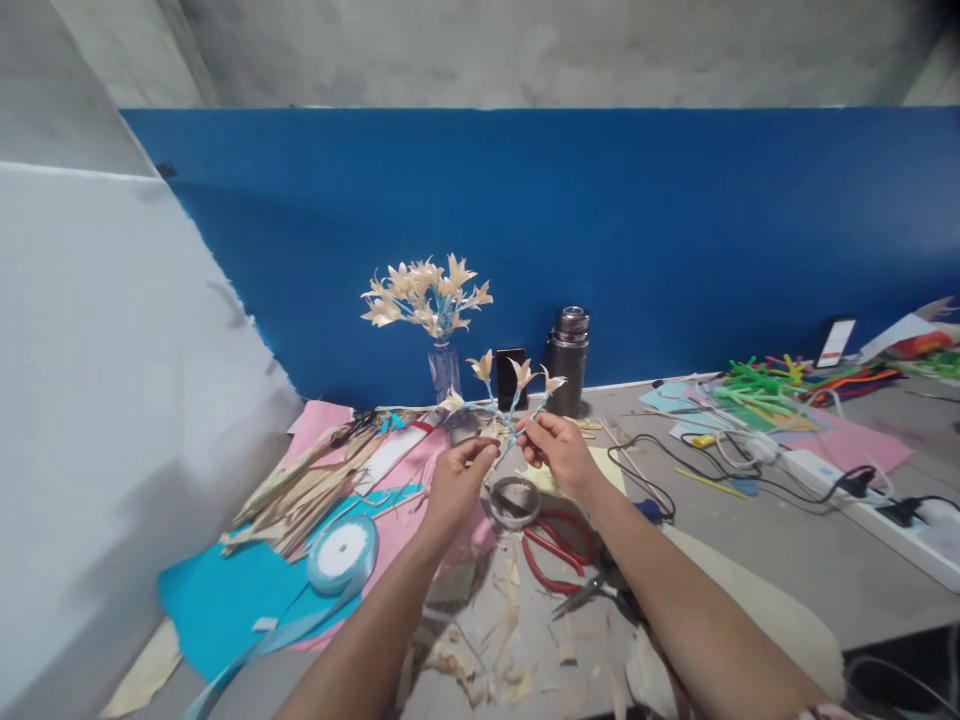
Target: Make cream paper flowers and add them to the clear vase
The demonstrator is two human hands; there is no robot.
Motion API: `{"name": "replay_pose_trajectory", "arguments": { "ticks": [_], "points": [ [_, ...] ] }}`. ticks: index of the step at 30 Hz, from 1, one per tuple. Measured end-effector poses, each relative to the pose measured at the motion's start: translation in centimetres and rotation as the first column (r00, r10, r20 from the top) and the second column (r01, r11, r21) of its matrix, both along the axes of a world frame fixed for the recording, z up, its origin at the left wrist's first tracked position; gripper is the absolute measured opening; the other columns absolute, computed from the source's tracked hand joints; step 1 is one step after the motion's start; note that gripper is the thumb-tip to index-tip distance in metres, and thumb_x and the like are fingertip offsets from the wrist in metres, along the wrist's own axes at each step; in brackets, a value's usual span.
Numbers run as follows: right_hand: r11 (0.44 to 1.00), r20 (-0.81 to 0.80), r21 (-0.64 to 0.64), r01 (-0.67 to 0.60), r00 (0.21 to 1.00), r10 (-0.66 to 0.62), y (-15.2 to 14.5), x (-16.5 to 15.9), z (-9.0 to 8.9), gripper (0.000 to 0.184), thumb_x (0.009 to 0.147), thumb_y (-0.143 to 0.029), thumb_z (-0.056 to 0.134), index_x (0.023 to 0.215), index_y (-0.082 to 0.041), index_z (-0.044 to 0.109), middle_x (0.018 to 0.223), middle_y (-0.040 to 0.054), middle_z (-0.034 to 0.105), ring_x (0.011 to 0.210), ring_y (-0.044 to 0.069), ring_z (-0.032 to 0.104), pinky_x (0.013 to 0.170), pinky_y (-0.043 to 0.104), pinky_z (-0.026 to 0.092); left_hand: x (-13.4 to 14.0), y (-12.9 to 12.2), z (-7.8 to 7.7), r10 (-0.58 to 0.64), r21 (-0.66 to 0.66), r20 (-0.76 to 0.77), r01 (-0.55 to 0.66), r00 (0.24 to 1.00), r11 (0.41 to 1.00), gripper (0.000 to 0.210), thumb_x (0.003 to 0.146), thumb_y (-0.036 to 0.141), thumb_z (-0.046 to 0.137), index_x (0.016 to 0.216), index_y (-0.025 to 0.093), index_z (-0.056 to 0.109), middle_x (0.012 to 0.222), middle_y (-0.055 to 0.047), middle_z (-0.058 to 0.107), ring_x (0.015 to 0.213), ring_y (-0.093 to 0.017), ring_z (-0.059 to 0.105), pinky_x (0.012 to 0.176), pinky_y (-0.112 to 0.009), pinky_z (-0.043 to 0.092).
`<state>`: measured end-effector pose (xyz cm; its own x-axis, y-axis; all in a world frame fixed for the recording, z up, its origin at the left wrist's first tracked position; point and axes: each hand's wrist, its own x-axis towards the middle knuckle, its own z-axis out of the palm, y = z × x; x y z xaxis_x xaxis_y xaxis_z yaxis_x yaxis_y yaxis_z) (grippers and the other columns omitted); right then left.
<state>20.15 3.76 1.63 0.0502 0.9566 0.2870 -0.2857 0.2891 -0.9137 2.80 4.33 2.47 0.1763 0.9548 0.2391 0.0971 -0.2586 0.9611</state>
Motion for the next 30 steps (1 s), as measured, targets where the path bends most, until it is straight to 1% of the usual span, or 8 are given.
{"name": "replay_pose_trajectory", "arguments": {
  "ticks": [3, 7, 11, 16, 20, 24, 27, 30],
  "points": [
    [0.999, -0.003, 0.028, -0.034, 0.999, 0.034, -0.3, -0.2, 0.4, 0.032, 0.078, -0.048, 0.074, 0.085, -0.017, 0.070, 0.068, 0.0007, 0.065, 0.050, 0.008, 0.052, 0.044, 0.020, 0.035, 0.6, 0.3, 1.1, -0.143, -0.048, -0.005, 0.143, 0.990, 0.989, 0.029, 0.078, 0.040, 0.068, 0.092, 0.015, 0.074, 0.084, -0.007, 0.073, 0.076, -0.019, 0.065, 0.065, -0.028, 0.048],
    [1.000, -0.039, 0.031, -0.003, 0.999, 0.004, -0.6, -0.2, 0.9, 0.031, 0.077, -0.046, 0.075, 0.083, -0.017, 0.069, 0.064, -0.0016, 0.061, 0.045, 0.005, 0.043, 0.042, 0.020, 0.029, 1.6, 0.6, 1.7, -0.262, -0.081, 0.032, 0.264, 0.965, 0.961, 0.024, 0.075, 0.037, 0.070, 0.079, 0.014, 0.072, 0.067, -0.005, 0.067, 0.064, -0.016, 0.061, 0.058, -0.026, 0.046],
    [0.998, -0.076, 0.028, 0.058, 0.996, -0.055, -0.3, 0.1, 0.8, 0.032, 0.076, -0.046, 0.075, 0.083, -0.016, 0.068, 0.059, -0.0038, 0.056, 0.041, 0.004, 0.035, 0.041, 0.021, 0.023, 2.5, 1.3, 2.0, -0.276, -0.138, 0.087, 0.286, 0.957, 0.948, 0.021, 0.071, 0.034, 0.073, 0.071, 0.013, 0.070, 0.061, -0.003, 0.064, 0.052, -0.011, 0.053, 0.049, -0.023, 0.039],
    [0.989, -0.028, 0.026, 0.147, 0.989, -0.146, 0.3, 0.4, 0.4, 0.031, 0.076, -0.045, 0.075, 0.074, -0.016, 0.064, 0.050, -0.0070, 0.045, 0.043, 0.006, 0.033, 0.042, 0.022, 0.022, 3.1, 1.9, 1.6, -0.252, -0.147, 0.012, 0.251, 0.968, 0.957, 0.020, 0.072, 0.033, 0.071, 0.066, 0.013, 0.070, 0.060, -0.003, 0.064, 0.048, -0.010, 0.050, 0.045, -0.023, 0.034],
    [0.980, 0.049, 0.017, 0.196, 0.979, -0.197, 0.3, 0.5, 0.4, 0.031, 0.074, -0.045, 0.077, 0.073, -0.017, 0.066, 0.049, -0.0056, 0.048, 0.044, 0.008, 0.037, 0.043, 0.023, 0.026, 2.9, 2.4, 1.3, -0.253, -0.140, 0.005, 0.251, 0.967, 0.958, 0.018, 0.068, 0.030, 0.076, 0.071, 0.014, 0.071, 0.065, -0.004, 0.066, 0.057, -0.014, 0.056, 0.054, -0.025, 0.041],
    [0.984, 0.031, -0.022, 0.179, 0.984, -0.178, 0.3, 0.3, 0.3, 0.031, 0.074, -0.047, 0.077, 0.076, -0.017, 0.068, 0.051, -0.0037, 0.053, 0.045, 0.009, 0.042, 0.044, 0.023, 0.030, 2.2, 2.9, 1.5, -0.267, -0.114, 0.147, 0.285, 0.952, 0.952, 0.028, 0.067, 0.031, 0.080, 0.089, 0.016, 0.073, 0.086, -0.007, 0.072, 0.076, -0.017, 0.062, 0.071, -0.028, 0.046],
    [0.986, -0.006, -0.052, 0.156, 0.988, -0.157, 0.3, 0.1, 0.2, 0.031, 0.074, -0.046, 0.077, 0.075, -0.017, 0.068, 0.054, -0.0033, 0.054, 0.046, 0.008, 0.043, 0.044, 0.022, 0.031, 2.0, 3.2, 1.7, -0.316, -0.113, 0.266, 0.355, 0.911, 0.928, 0.029, 0.068, 0.027, 0.080, 0.093, 0.016, 0.073, 0.087, -0.006, 0.072, 0.079, -0.017, 0.062, 0.076, -0.029, 0.047],
    [0.988, -0.040, -0.069, 0.135, 0.990, -0.138, 0.3, 0.1, 0.1, 0.031, 0.074, -0.046, 0.078, 0.072, -0.017, 0.066, 0.052, -0.0039, 0.052, 0.046, 0.007, 0.042, 0.044, 0.021, 0.030, 2.1, 3.3, 1.8, -0.323, -0.126, 0.338, 0.383, 0.884, 0.915, 0.027, 0.068, 0.027, 0.081, 0.091, 0.014, 0.074, 0.087, -0.007, 0.072, 0.080, -0.017, 0.063, 0.076, -0.029, 0.048]
  ]
}}
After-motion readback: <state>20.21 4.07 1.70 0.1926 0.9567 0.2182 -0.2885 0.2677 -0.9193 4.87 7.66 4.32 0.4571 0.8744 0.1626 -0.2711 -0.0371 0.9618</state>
